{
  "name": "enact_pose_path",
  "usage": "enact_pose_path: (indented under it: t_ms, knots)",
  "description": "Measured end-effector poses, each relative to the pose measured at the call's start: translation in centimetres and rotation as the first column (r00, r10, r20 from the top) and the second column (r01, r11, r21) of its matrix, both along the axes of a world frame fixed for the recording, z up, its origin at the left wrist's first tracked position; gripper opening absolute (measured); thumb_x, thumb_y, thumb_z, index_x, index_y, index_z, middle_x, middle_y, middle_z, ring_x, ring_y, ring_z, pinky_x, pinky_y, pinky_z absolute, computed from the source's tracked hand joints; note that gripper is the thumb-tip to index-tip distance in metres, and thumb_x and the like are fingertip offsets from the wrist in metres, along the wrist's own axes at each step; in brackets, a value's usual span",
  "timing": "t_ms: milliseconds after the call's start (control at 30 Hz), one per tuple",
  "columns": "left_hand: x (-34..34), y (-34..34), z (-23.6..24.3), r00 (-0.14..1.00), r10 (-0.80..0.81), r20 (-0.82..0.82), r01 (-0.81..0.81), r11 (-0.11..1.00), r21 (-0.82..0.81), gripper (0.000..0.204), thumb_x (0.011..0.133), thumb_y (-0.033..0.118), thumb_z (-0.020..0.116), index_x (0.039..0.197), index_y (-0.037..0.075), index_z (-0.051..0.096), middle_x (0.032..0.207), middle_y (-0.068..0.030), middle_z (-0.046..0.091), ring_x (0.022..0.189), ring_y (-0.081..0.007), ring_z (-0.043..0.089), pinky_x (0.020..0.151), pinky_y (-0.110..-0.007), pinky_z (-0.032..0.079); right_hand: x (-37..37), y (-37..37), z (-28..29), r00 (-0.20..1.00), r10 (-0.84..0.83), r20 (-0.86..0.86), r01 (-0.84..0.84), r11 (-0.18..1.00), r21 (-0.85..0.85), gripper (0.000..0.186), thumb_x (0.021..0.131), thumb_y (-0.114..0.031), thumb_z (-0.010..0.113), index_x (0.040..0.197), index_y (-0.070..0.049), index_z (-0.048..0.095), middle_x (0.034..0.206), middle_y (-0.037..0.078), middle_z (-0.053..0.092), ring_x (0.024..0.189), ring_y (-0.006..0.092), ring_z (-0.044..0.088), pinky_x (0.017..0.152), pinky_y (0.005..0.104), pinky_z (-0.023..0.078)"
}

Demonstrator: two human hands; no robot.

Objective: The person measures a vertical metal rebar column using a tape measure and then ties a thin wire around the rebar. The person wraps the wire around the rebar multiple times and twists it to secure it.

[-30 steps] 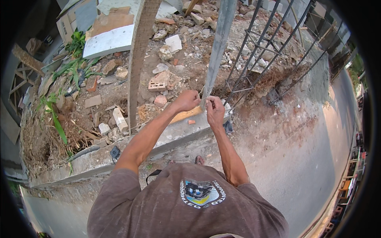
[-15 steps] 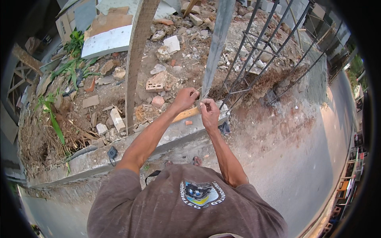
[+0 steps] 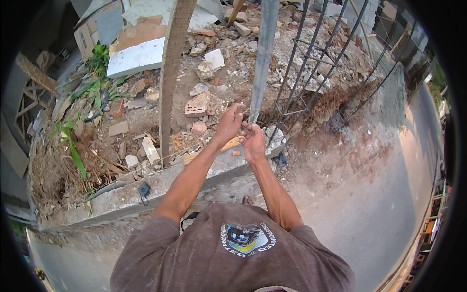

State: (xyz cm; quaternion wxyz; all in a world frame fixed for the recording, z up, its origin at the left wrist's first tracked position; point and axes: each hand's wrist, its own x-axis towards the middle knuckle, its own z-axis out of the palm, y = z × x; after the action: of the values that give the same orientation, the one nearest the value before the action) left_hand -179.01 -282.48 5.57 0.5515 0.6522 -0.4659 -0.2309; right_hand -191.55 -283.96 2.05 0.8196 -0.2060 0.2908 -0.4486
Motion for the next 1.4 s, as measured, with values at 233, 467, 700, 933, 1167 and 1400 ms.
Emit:
enact_pose_path:
  t_ms: [233, 467, 700, 933, 1167, 1400]
  knots:
    - [1.4, -0.5, 1.0, 0.946, -0.146, -0.291, 0.236, 0.922, 0.307, 0.022, 0.099, 0.020, 0.063, 0.100, 0.003, 0.076, 0.088, -0.0031, 0.073, 0.075, -0.0130, 0.067, 0.068, -0.031, 0.052, -0.6, -1.4, -0.8, 0.940, 0.211, 0.269, -0.244, 0.965, 0.095, 0.014, 0.103, -0.026, 0.048, 0.094, -0.017, 0.052, 0.074, -0.003, 0.051, 0.065, 0.0121, 0.050, 0.058, 0.0296, 0.042]
    - [0.5, -1.7, 2.0, 0.802, -0.150, -0.578, 0.447, 0.792, 0.415, 0.025, 0.102, 0.036, 0.067, 0.098, 0.012, 0.071, 0.072, 0.0063, 0.063, 0.052, -0.0016, 0.047, 0.044, -0.021, 0.027, -0.9, -1.5, 0.2, 0.933, 0.260, 0.248, -0.287, 0.955, 0.077, 0.016, 0.105, -0.028, 0.045, 0.093, -0.019, 0.051, 0.067, -0.008, 0.044, 0.059, 0.0090, 0.047, 0.056, 0.0276, 0.040]
    - [1.1, -1.8, 2.0, 0.782, -0.229, -0.579, 0.518, 0.755, 0.402, 0.022, 0.101, 0.032, 0.069, 0.091, 0.013, 0.067, 0.070, 0.0075, 0.060, 0.051, -0.0015, 0.042, 0.044, -0.021, 0.026, -0.8, -0.6, 0.4, 0.983, 0.156, 0.094, -0.168, 0.976, 0.139, 0.013, 0.104, -0.028, 0.052, 0.098, -0.017, 0.057, 0.071, -0.008, 0.049, 0.059, 0.0064, 0.046, 0.055, 0.0246, 0.039]
    - [2.2, -0.6, 1.4, 0.750, -0.303, -0.588, 0.567, 0.752, 0.337, 0.016, 0.098, 0.026, 0.071, 0.089, 0.014, 0.067, 0.070, 0.0096, 0.054, 0.055, -0.0017, 0.038, 0.049, -0.021, 0.030, 0.3, -0.8, -1.0, 0.989, -0.031, 0.145, 0.009, 0.988, 0.155, 0.018, 0.099, -0.015, 0.055, 0.114, -0.010, 0.062, 0.077, -0.005, 0.054, 0.058, 0.0061, 0.045, 0.051, 0.0237, 0.038]
    - [2.3, -0.4, 1.8, 0.783, -0.288, -0.552, 0.547, 0.740, 0.390, 0.014, 0.098, 0.027, 0.072, 0.090, 0.015, 0.069, 0.067, 0.0119, 0.046, 0.057, -0.0023, 0.035, 0.052, -0.022, 0.028, 0.7, -4.2, -2.9, 0.970, 0.154, 0.189, -0.176, 0.979, 0.106, 0.025, 0.104, -0.017, 0.056, 0.125, -0.004, 0.063, 0.079, -0.004, 0.057, 0.055, 0.0047, 0.044, 0.046, 0.0219, 0.035]
    - [3.1, -0.6, 1.6, 0.784, -0.297, -0.544, 0.557, 0.722, 0.409, 0.015, 0.098, 0.027, 0.070, 0.090, 0.015, 0.069, 0.065, 0.0125, 0.043, 0.056, -0.0028, 0.035, 0.052, -0.024, 0.028, 1.4, -3.4, -1.0, 1.000, 0.021, -0.018, -0.018, 0.986, 0.164, 0.017, 0.103, -0.014, 0.058, 0.117, -0.006, 0.065, 0.085, -0.001, 0.062, 0.053, 0.0043, 0.044, 0.045, 0.0212, 0.036]
